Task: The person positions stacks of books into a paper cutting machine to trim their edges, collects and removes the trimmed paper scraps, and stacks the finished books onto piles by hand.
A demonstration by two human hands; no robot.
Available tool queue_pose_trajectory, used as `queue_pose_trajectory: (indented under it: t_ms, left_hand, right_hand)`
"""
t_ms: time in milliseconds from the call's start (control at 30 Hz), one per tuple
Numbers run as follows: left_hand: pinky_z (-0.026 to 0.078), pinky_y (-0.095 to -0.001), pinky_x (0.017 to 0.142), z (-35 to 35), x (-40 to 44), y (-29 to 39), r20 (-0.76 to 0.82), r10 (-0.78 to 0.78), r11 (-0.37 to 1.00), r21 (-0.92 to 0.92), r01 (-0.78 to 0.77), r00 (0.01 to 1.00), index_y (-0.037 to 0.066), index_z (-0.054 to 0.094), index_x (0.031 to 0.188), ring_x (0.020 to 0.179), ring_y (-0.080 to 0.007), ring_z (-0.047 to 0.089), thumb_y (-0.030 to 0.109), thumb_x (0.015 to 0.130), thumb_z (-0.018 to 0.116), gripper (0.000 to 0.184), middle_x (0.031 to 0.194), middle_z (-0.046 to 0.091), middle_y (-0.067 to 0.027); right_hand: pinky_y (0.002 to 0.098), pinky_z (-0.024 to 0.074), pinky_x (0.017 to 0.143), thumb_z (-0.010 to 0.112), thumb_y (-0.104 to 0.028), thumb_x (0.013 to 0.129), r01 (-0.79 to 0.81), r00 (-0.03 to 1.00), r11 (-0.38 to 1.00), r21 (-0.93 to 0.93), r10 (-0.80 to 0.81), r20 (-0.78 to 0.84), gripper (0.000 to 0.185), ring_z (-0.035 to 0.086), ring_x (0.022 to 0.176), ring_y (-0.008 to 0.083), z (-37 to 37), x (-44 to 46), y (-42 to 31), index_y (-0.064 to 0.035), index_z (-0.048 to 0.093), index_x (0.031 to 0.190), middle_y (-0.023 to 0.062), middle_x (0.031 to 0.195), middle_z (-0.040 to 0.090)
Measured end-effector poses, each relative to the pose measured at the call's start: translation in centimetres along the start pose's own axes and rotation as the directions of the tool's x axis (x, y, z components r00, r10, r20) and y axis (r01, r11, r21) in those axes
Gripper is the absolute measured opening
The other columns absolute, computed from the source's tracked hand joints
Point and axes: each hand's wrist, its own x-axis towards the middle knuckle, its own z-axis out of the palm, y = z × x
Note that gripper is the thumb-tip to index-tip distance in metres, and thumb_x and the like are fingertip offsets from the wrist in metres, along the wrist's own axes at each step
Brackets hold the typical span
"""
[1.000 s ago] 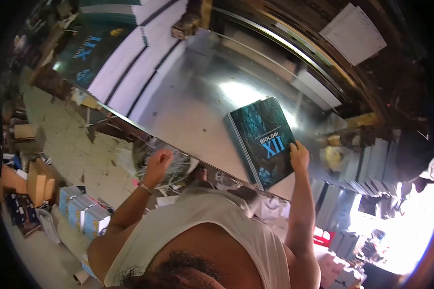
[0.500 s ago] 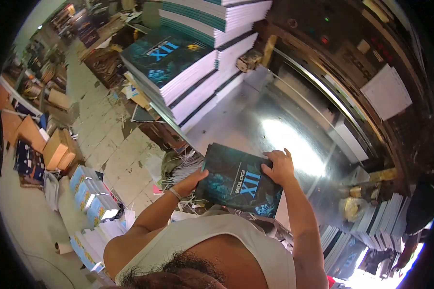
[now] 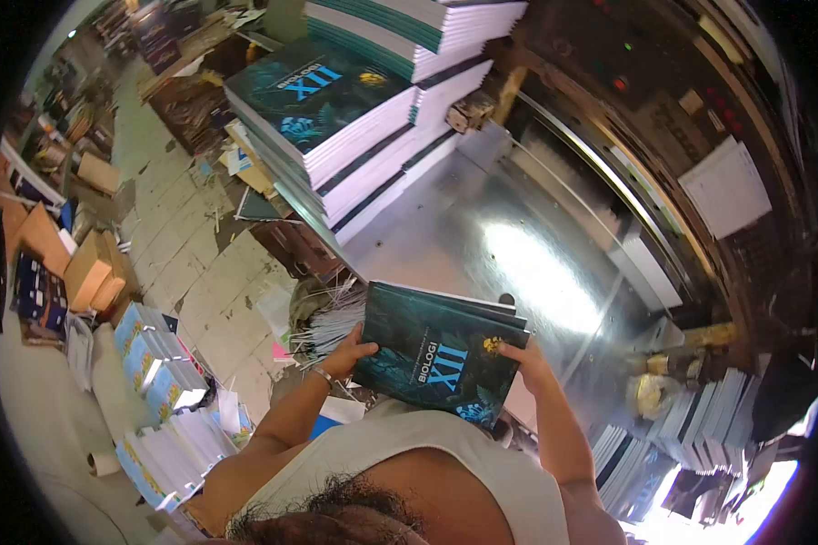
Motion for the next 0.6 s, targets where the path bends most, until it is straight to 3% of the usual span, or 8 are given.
queue_pose_trajectory:
  t_ms: [167, 267, 300, 367, 433, 500, 533, 600]
  left_hand:
    - [0.044, -0.0387, 0.107, 2.4, -0.9, 2.7, -0.010, 0.046, 0.998, 0.033, -0.046, 0.999, 0.005, 0.037, 0.148, 0.123, -0.0233, 0.055, 0.016, 0.078, 0.085, 0.086, 0.134, 0.057, -0.0103]
    - [0.044, -0.0378, 0.107, 5.9, -0.4, 7.1, 0.119, 0.171, 0.972, 0.142, -0.187, 0.978, 0.006, 0.041, 0.145, 0.123, -0.0215, 0.055, 0.008, 0.076, 0.086, 0.083, 0.134, 0.057, -0.0085]
    - [0.044, -0.0375, 0.107, 6.8, 0.1, 8.4, 0.169, 0.193, 0.956, 0.188, -0.224, 0.966, 0.006, 0.042, 0.144, 0.123, -0.0209, 0.055, 0.005, 0.074, 0.087, 0.084, 0.134, 0.057, -0.0078]
    - [0.045, -0.0364, 0.106, 8.6, 2.1, 10.3, 0.314, 0.301, 0.907, 0.196, -0.372, 0.900, 0.006, 0.044, 0.143, 0.123, -0.0203, 0.055, 0.004, 0.071, 0.089, 0.085, 0.134, 0.057, -0.0073]
    - [0.046, -0.0350, 0.104, 10.5, 3.7, 11.9, 0.421, 0.363, 0.855, 0.204, -0.477, 0.831, 0.006, 0.045, 0.142, 0.123, -0.0196, 0.055, 0.003, 0.068, 0.091, 0.087, 0.134, 0.057, -0.0070]
    - [0.048, -0.0334, 0.102, 12.3, 5.2, 13.2, 0.492, 0.382, 0.806, 0.237, -0.542, 0.783, 0.005, 0.046, 0.142, 0.122, -0.0187, 0.055, 0.004, 0.066, 0.093, 0.089, 0.134, 0.057, -0.0067]
    - [0.049, -0.0382, 0.104, 12.3, 6.1, 13.1, 0.506, 0.320, 0.850, 0.219, -0.479, 0.801, 0.003, 0.047, 0.142, 0.122, -0.0224, 0.058, -0.004, 0.069, 0.089, 0.085, 0.132, 0.061, -0.0086]
    - [0.051, -0.0345, 0.100, 12.1, 8.2, 12.6, 0.523, 0.227, 0.798, 0.383, -0.465, 0.822, 0.003, 0.048, 0.140, 0.118, -0.0196, 0.059, -0.002, 0.069, 0.089, 0.082, 0.127, 0.062, -0.0081]
  right_hand:
    - [0.0340, 0.0510, 0.091, 0.079, -0.016, 0.082, 0.094, 0.980, 0.995, -0.028, -0.097, -0.174, 0.038, 0.067, 0.098, 0.0194, 0.7, -3.1, -0.6, 0.0007, 0.070, 0.115, 0.0077, 0.107, 0.073]
    - [0.0346, 0.0526, 0.091, 0.081, -0.011, 0.080, 0.207, 0.958, 0.978, 0.001, -0.203, -0.203, 0.045, 0.067, 0.098, 0.0196, -0.6, -6.4, -1.4, 0.0025, 0.066, 0.121, 0.0092, 0.108, 0.072]
    - [0.0360, 0.0519, 0.095, 0.080, -0.007, 0.081, 0.313, 0.923, 0.949, 0.049, -0.291, -0.251, 0.054, 0.066, 0.103, 0.0209, -0.8, -7.7, -1.8, 0.0037, 0.059, 0.129, 0.0108, 0.113, 0.070]
    - [0.0359, 0.0517, 0.097, 0.081, -0.011, 0.081, 0.416, 0.847, 0.909, -0.040, -0.403, -0.347, 0.058, 0.065, 0.108, 0.0219, -2.4, -9.6, -0.8, 0.0041, 0.056, 0.132, 0.0120, 0.118, 0.069]
    - [0.0345, 0.0517, 0.097, 0.083, -0.005, 0.080, 0.529, 0.683, 0.849, -0.007, -0.431, -0.590, 0.060, 0.064, 0.111, 0.0211, -1.5, -11.9, -0.5, 0.0025, 0.056, 0.133, 0.0104, 0.117, 0.069]
    - [0.0336, 0.0498, 0.097, 0.085, -0.003, 0.079, 0.549, 0.695, 0.835, -0.029, -0.475, -0.540, 0.065, 0.061, 0.110, 0.0184, -2.3, -13.0, -0.1, 0.0029, 0.053, 0.135, 0.0082, 0.118, 0.067]
    - [0.0332, 0.0493, 0.097, 0.086, -0.003, 0.078, 0.533, 0.694, 0.842, -0.089, -0.495, -0.523, 0.067, 0.060, 0.109, 0.0172, -2.7, -13.3, 0.3, 0.0028, 0.052, 0.136, 0.0073, 0.118, 0.067]
    - [0.0322, 0.0486, 0.097, 0.087, -0.003, 0.077, 0.458, 0.696, 0.852, -0.254, -0.522, -0.493, 0.071, 0.059, 0.109, 0.0151, -3.6, -13.7, 1.1, 0.0022, 0.051, 0.138, 0.0057, 0.118, 0.066]
